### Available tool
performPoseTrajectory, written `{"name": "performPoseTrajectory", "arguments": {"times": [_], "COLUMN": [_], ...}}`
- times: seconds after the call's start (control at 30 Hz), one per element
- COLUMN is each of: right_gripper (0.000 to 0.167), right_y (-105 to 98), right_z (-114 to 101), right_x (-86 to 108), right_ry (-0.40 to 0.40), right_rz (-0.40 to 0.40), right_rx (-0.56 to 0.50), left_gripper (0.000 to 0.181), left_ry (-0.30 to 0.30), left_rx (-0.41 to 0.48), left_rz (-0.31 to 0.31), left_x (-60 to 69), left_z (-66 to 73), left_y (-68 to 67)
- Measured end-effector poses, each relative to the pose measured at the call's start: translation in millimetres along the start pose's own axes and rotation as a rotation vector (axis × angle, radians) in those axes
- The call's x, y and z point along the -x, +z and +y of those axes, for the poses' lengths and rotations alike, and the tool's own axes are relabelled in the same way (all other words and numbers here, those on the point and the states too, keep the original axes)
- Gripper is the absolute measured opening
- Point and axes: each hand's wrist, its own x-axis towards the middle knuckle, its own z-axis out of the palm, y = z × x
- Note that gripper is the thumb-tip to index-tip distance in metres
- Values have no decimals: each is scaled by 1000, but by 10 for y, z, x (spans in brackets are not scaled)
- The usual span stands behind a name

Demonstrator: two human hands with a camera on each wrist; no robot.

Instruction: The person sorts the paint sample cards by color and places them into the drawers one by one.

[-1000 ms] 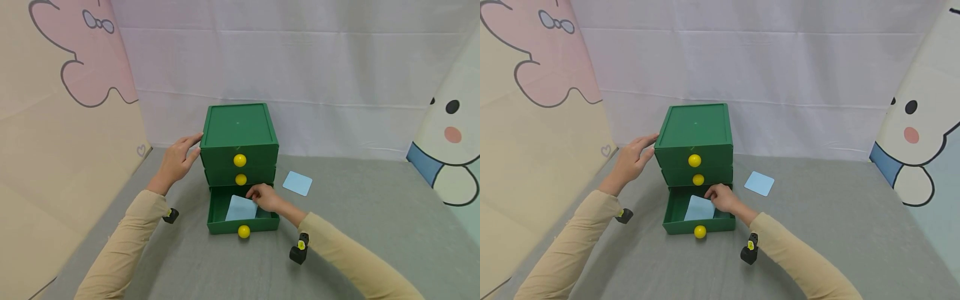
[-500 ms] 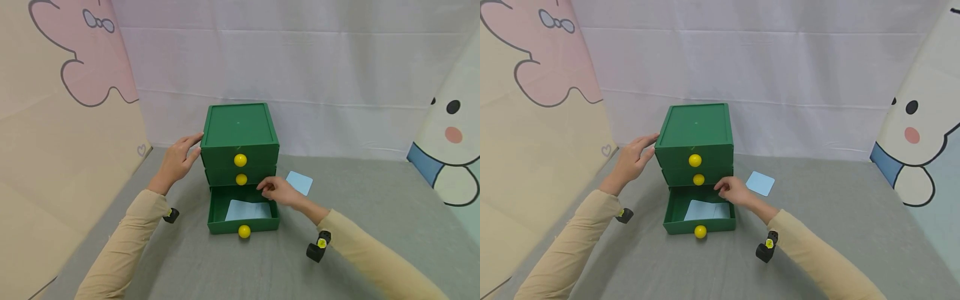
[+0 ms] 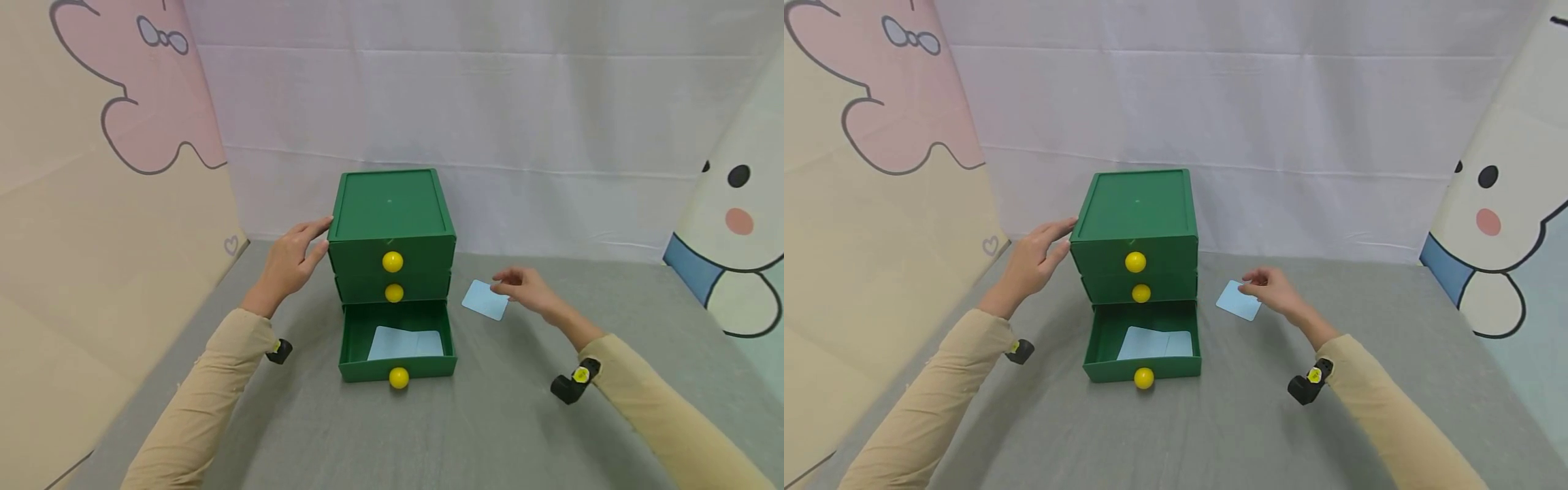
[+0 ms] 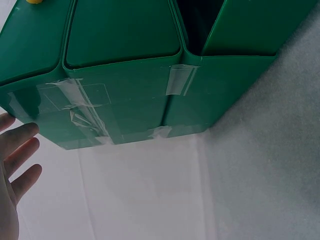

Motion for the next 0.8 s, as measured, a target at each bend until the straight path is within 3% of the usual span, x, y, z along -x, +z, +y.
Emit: {"name": "performPoseTrajectory", "arguments": {"times": [0.3,0.63,0.8], "right_gripper": [50,61,61], "right_y": [-41,62,112], "right_z": [476,741,786], "right_x": [-49,-182,-240], "right_ry": [100,86,57], "right_rz": [56,59,91], "right_rx": [86,140,220], "left_gripper": [44,45,47], "left_ry": [3,7,16], "left_rx": [3,6,12], "left_rz": [-8,-5,4], "left_x": [-5,7,1], "left_z": [4,-6,-8], "left_y": [5,3,14]}}
